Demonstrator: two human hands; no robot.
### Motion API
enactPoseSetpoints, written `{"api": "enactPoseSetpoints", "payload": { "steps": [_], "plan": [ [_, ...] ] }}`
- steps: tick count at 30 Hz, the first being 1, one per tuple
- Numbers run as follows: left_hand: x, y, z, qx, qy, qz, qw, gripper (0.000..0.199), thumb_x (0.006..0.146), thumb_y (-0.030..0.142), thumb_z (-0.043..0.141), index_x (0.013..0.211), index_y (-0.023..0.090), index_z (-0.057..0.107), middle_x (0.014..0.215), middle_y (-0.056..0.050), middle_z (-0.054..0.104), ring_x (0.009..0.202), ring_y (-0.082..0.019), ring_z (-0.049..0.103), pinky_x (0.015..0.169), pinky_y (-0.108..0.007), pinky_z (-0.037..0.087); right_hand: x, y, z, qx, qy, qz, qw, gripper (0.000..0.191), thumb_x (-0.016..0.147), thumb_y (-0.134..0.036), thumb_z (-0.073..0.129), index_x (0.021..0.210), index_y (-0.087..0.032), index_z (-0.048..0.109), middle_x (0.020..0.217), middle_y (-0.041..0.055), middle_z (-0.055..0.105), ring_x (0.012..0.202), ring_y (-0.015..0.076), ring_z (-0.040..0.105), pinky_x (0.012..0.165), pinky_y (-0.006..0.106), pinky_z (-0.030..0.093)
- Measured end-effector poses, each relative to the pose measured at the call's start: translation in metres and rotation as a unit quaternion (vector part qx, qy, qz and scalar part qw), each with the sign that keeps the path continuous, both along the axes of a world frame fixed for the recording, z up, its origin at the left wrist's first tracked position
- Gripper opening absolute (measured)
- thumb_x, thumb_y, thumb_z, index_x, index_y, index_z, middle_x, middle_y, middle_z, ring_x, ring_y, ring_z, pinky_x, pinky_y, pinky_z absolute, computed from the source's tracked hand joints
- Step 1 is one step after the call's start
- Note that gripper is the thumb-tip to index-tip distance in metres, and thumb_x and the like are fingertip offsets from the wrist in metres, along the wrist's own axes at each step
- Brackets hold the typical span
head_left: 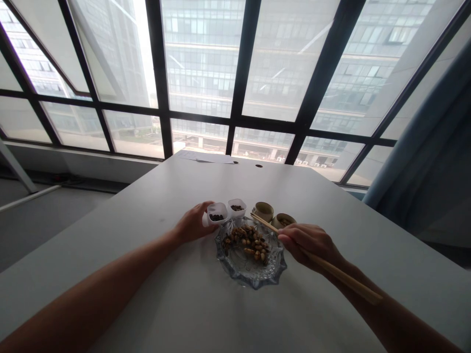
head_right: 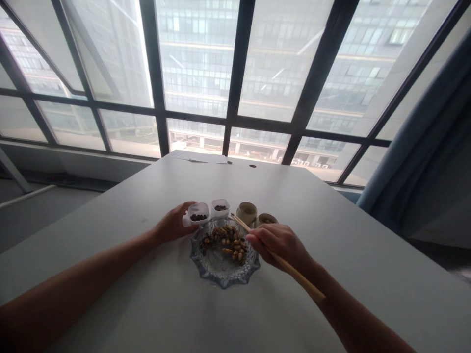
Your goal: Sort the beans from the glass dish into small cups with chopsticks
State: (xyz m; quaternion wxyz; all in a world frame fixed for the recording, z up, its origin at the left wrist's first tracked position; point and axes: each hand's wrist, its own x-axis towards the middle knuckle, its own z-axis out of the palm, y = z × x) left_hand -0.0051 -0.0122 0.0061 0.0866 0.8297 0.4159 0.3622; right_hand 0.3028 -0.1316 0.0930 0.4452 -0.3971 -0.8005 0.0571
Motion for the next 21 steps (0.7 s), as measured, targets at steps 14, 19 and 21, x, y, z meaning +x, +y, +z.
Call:
{"api": "enactPoseSetpoints", "payload": {
  "steps": [14, 19, 21],
  "plan": [
    [0.0, 0.001, -0.001, -0.003, 0.006, -0.002, 1.0, 0.065, 0.07, 0.044, 0.071, 0.126, 0.019, 0.05, 0.115, -0.014, 0.068, 0.099, -0.03, 0.067, 0.082, -0.041, 0.056, 0.001, 0.011, 0.006, -0.139, 0.325, -0.04, 0.935, 0.044, 0.079, -0.06, 0.068, 0.068, -0.018, 0.067, 0.048, 0.0023, 0.063, 0.034, 0.0149, 0.056, 0.034, 0.027, 0.046],
    [0.0, 0.001, 0.0, -0.006, 0.0, -0.006, 1.0, 0.065, 0.069, 0.043, 0.072, 0.126, 0.02, 0.051, 0.115, -0.013, 0.068, 0.099, -0.028, 0.068, 0.082, -0.04, 0.055, 0.004, 0.013, 0.008, -0.144, 0.342, -0.044, 0.928, 0.045, 0.077, -0.061, 0.07, 0.066, -0.017, 0.067, 0.046, 0.0019, 0.061, 0.033, 0.0146, 0.055, 0.033, 0.026, 0.045],
    [0.0, 0.0, 0.0, -0.007, -0.003, -0.006, 1.0, 0.065, 0.069, 0.042, 0.073, 0.126, 0.021, 0.052, 0.115, -0.013, 0.068, 0.097, -0.028, 0.068, 0.082, -0.04, 0.055, 0.003, 0.012, 0.008, -0.145, 0.336, -0.045, 0.929, 0.045, 0.077, -0.061, 0.07, 0.067, -0.017, 0.067, 0.047, 0.002, 0.062, 0.033, 0.0148, 0.055, 0.033, 0.027, 0.046]
  ]
}}
